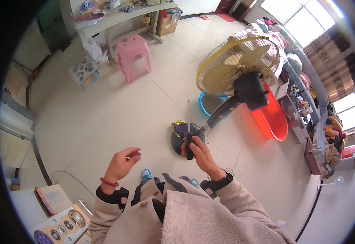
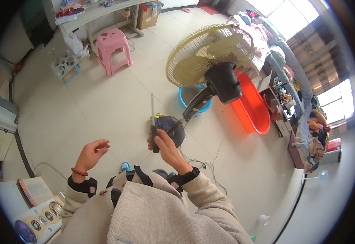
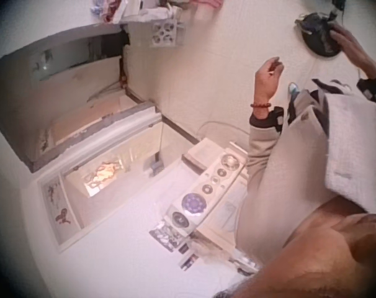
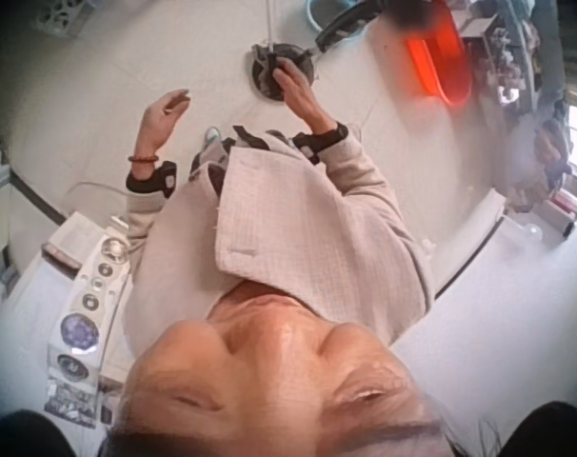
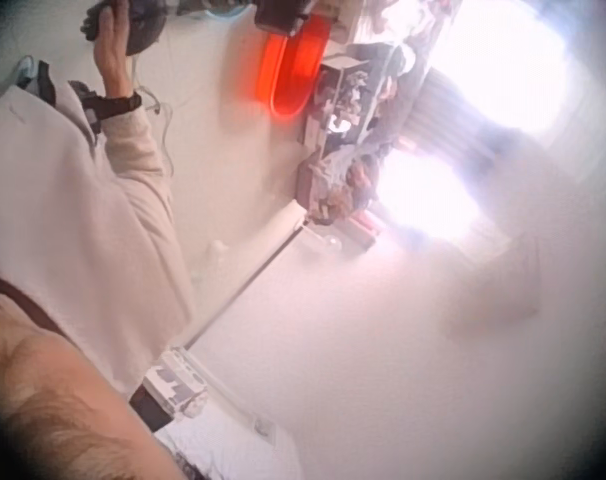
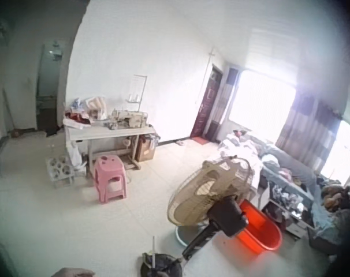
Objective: The person assembles a standing fan by attaching the front grille to the fan head using a screwdriver. They align the grille, insert and tighten screws at multiple points, and rotate the fan to access different screw locations.
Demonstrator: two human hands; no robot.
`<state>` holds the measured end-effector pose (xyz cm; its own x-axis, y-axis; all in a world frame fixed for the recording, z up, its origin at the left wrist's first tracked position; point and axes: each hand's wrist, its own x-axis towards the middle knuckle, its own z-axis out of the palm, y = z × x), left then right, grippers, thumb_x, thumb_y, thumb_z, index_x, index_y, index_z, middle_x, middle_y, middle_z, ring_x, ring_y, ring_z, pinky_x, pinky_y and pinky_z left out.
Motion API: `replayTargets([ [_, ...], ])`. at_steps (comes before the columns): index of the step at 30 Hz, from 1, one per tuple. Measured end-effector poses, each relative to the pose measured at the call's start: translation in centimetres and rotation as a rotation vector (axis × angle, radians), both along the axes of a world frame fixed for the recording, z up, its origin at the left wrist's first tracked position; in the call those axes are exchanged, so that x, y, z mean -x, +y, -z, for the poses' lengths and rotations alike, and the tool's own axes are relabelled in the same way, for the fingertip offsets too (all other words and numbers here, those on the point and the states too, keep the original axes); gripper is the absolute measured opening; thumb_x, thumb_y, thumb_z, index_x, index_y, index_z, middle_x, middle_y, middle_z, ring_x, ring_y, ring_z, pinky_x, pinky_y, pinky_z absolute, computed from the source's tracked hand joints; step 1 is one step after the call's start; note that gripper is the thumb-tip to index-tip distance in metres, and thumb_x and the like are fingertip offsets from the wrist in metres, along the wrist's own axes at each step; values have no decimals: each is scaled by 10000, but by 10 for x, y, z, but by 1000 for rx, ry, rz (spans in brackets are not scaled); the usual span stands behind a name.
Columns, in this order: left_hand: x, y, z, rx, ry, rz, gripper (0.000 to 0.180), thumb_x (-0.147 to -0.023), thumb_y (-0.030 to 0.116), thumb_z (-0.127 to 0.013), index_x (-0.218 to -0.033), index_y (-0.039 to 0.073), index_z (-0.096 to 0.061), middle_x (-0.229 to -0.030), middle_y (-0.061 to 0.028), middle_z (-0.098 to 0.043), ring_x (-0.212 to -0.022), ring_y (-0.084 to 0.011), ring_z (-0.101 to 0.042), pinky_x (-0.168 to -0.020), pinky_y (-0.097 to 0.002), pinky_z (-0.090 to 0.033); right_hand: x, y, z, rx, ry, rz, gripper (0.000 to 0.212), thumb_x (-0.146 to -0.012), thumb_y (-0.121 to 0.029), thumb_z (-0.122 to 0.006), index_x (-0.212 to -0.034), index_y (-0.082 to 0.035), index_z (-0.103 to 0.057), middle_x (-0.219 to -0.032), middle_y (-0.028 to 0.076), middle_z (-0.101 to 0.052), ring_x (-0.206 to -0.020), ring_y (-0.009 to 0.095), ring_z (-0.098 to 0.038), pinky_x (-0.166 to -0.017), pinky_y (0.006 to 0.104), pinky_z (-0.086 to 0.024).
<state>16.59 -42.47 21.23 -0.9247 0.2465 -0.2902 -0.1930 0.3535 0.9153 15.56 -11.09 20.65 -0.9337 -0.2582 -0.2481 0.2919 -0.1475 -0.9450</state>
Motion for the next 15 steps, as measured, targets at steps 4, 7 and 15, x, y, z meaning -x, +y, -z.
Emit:
replayTargets([
  [4,50,-50,1,-64,-56,-46,294,-948,150,-626,-1193,-14,-629,-1026,-105,-712,-958,-152,-659,-832,-281,-520,27,-36,-13,-98,53,26,258,-1002,-193,-430,-1153,-6,-522,-823,34,-568,-686,111,-544,-642,253,-457],
  [7,99,-48,6,-132,-76,65,295,-953,162,-627,-1184,-22,-629,-1036,-99,-710,-962,-146,-655,-845,-277,-513,43,-41,-21,-291,136,128,192,-957,-170,-547,-1080,-24,-553,-758,-8,-537,-653,74,-500,-605,229,-410],
  [15,263,-20,7,-76,-39,425,292,-953,155,-619,-1182,-25,-629,-1053,-106,-707,-953,-159,-665,-842,-289,-521,118,-21,-31,-441,374,203,113,-846,-53,-683,-903,-30,-588,-726,-2,-587,-632,76,-518,-588,232,-416],
])
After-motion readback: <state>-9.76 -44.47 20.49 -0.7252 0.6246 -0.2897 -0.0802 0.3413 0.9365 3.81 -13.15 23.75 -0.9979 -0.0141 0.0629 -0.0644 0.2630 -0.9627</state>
